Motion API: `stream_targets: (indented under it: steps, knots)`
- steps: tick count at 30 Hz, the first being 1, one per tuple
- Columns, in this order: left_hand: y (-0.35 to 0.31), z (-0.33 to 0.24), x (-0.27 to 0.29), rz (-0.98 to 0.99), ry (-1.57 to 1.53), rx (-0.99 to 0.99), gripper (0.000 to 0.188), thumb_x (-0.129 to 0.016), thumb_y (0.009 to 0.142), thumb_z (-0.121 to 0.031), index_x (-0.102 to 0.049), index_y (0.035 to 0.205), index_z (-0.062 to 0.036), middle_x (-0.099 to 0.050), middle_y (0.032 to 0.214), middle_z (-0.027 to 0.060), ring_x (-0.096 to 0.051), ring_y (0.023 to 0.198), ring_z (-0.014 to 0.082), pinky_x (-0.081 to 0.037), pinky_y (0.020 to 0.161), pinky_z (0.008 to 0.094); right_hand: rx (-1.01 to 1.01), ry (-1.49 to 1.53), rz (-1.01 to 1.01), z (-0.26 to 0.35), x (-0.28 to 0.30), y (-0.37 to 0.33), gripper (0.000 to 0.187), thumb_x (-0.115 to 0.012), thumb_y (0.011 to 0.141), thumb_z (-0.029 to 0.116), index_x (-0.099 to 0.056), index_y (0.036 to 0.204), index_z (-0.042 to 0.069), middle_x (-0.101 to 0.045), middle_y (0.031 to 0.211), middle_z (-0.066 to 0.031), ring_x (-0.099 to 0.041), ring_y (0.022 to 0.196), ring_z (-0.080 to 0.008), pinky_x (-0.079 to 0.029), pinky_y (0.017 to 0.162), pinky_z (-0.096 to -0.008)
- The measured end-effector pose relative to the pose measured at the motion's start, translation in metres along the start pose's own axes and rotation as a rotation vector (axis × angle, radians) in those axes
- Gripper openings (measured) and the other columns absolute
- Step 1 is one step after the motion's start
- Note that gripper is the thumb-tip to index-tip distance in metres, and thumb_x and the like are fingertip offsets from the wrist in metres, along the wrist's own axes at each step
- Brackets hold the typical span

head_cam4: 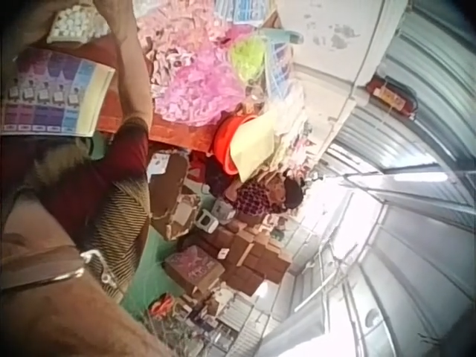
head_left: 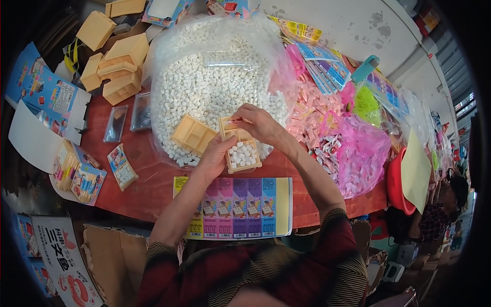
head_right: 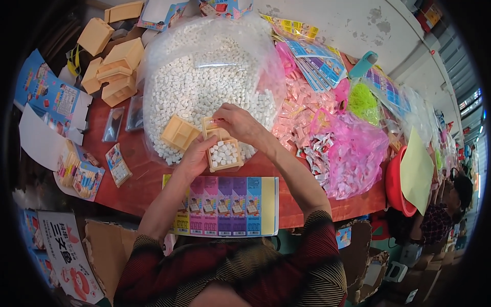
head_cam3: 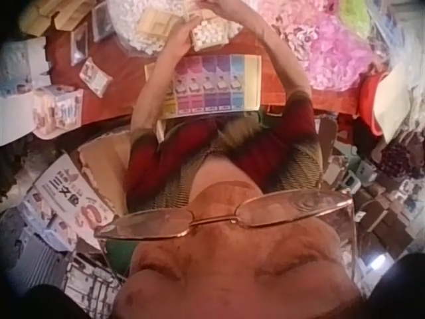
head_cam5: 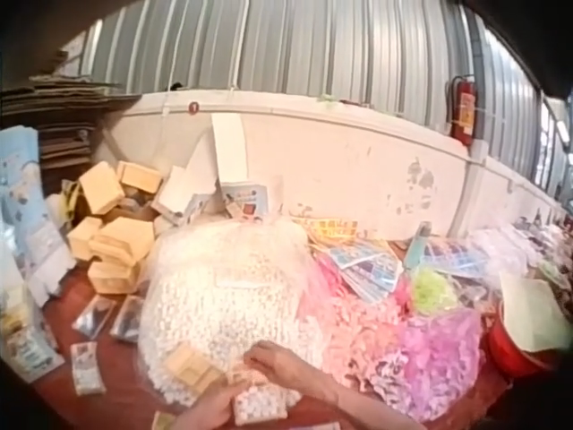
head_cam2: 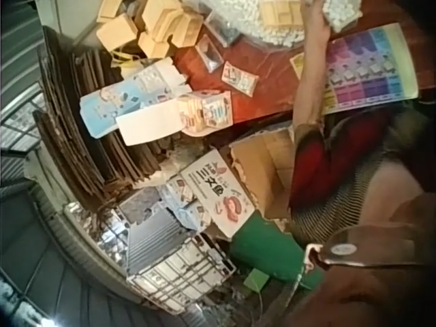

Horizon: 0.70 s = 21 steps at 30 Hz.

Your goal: Packing small white foam blocks into plastic containers and boxing them for shipment in a factory setting.

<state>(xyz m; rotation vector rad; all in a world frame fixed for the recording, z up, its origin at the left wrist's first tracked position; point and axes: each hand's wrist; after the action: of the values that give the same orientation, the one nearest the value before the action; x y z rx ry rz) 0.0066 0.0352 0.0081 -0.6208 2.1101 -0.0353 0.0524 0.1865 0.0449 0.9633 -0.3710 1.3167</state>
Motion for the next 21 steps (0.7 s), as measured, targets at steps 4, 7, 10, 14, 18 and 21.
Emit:
stream_targets:
  steps: [4,7,10,14,18,21]
  knots:
    - [-0.002,-0.002,0.0,0.007,-0.004,0.0,0.025,-0.047,0.08,-0.009,-0.043,0.105,-0.0061,-0.054,0.093,0.006,-0.055,0.084,0.0157,-0.047,0.072,0.0296,0.042,-0.041,-0.068,-0.004,-0.006,-0.008,0.013,-0.056,0.067,0.005,-0.056,0.08,0.004,-0.052,0.078,-0.0093,-0.05,0.075,-0.0253,-0.042,0.065,-0.0318]
    - [-0.002,-0.001,0.005,0.007,0.01,0.009,0.025,-0.046,0.081,-0.01,-0.044,0.105,-0.0055,-0.054,0.095,0.0064,-0.054,0.086,0.0163,-0.046,0.075,0.0301,0.082,-0.089,-0.106,-0.003,-0.006,-0.008,0.014,-0.057,0.066,0.004,-0.056,0.079,0.004,-0.053,0.078,-0.0088,-0.05,0.075,-0.0247,-0.042,0.065,-0.0315]
    - [-0.004,-0.001,0.01,0.013,0.019,0.006,0.026,-0.045,0.081,-0.011,-0.044,0.106,-0.0046,-0.054,0.097,0.0071,-0.054,0.088,0.0172,-0.045,0.078,0.031,0.194,-0.25,-0.11,0.003,-0.003,-0.008,0.015,-0.059,0.066,0.001,-0.057,0.08,0.004,-0.053,0.083,-0.0079,-0.052,0.077,-0.0213,-0.043,0.063,-0.0269]
    - [-0.01,-0.003,0.013,0.015,0.014,-0.007,0.03,-0.045,0.081,-0.011,-0.042,0.11,-0.003,-0.053,0.101,0.0086,-0.053,0.091,0.019,-0.044,0.079,0.0319,-0.152,0.106,-0.367,-0.03,0.015,0.0,0.009,-0.057,0.07,0.002,-0.057,0.079,0.003,-0.055,0.077,-0.0088,-0.054,0.072,-0.0158,-0.043,0.06,-0.0234]
    - [-0.013,-0.012,0.013,0.014,0.031,-0.051,0.034,-0.044,0.081,-0.011,-0.038,0.113,-0.0015,-0.05,0.106,0.0097,-0.051,0.094,0.0197,-0.042,0.081,0.0328,-0.255,-0.325,-0.24,-0.074,0.027,0.046,0.012,-0.052,0.07,0.002,-0.057,0.081,0.002,-0.057,0.079,-0.011,-0.055,0.073,-0.0252,-0.043,0.063,-0.0318]
    - [-0.011,-0.013,0.018,0.002,0.037,-0.076,0.035,-0.043,0.082,-0.011,-0.036,0.114,-0.0009,-0.048,0.108,0.0102,-0.05,0.096,0.0206,-0.042,0.082,0.0338,-0.038,-0.495,-0.23,-0.096,0.011,0.089,0.014,-0.05,0.068,0.002,-0.057,0.079,0.004,-0.056,0.078,-0.0102,-0.052,0.075,-0.0275,-0.04,0.065,-0.0364]
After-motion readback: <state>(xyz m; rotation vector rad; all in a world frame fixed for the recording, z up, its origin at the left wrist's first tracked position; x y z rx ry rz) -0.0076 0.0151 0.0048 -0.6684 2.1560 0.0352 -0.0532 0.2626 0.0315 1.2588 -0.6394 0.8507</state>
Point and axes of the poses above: each hand's wrist, its own y-axis towards the middle knuckle, its own x-axis out of the back of the hand, z = x × y
